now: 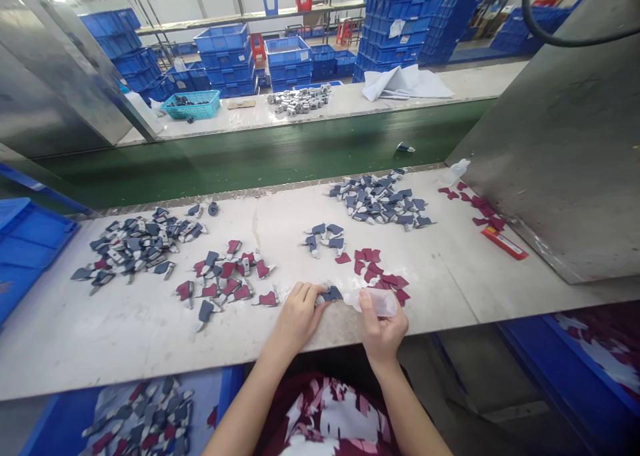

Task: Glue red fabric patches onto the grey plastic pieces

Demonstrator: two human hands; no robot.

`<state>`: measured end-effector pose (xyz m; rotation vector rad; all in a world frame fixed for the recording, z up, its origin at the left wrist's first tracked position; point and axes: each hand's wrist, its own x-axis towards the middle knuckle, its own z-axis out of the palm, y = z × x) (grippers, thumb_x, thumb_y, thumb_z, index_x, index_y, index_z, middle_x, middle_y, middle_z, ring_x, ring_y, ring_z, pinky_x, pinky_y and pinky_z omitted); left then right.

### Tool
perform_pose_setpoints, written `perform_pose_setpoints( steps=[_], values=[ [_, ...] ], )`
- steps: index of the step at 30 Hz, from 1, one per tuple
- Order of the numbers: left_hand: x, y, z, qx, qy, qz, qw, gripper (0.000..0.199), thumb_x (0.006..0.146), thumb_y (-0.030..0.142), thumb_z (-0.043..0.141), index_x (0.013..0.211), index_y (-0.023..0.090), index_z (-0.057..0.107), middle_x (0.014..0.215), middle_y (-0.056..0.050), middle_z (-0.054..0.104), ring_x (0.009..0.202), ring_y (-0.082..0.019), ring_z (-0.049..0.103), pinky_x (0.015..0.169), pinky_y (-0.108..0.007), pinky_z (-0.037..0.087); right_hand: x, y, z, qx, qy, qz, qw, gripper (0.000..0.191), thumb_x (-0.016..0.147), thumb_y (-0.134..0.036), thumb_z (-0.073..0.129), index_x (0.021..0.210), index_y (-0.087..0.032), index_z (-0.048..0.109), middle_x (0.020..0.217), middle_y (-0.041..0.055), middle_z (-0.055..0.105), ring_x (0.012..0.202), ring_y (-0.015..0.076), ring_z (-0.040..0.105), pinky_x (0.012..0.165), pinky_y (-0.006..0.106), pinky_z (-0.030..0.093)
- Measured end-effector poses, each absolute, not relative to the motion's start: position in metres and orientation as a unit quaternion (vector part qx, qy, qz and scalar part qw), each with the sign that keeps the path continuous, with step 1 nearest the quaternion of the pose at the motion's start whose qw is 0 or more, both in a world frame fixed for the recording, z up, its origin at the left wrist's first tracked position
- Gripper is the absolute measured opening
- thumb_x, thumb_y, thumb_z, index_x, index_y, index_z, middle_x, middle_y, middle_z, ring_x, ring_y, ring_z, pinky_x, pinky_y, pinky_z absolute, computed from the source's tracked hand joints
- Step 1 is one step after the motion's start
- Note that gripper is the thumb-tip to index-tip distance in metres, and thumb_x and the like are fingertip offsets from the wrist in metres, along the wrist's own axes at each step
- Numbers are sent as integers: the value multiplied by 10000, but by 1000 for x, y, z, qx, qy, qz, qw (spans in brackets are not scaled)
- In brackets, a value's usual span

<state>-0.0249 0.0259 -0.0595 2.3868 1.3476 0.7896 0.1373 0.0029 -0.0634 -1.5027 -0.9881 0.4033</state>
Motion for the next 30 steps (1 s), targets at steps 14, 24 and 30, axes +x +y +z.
perform_pose_setpoints(
  steps=[14,24,30],
  values=[
    [-25,26,-58,823,468,282,157,101,983,212,506,1067,180,554,919,-76,663,878,-248,622,735,-384,550,138,5,-65,-672,-332,178,638,355,782,-488,707,683,-153,640,598,50,673,551,213,639,526,297,492],
    [-26,26,-62,824,468,280,157,114,973,206,521,1081,202,557,916,-61,649,873,-241,617,739,-385,543,131,2,-63,-651,-379,214,622,327,802,-458,695,680,-166,612,585,26,649,540,184,612,529,284,491],
    [-26,26,-59,822,466,286,159,95,974,202,525,1063,184,551,910,-74,659,863,-246,610,733,-377,541,131,7,-63,-607,-288,309,673,350,782,-481,710,718,-151,608,597,13,618,499,143,565,465,256,444]
  ],
)
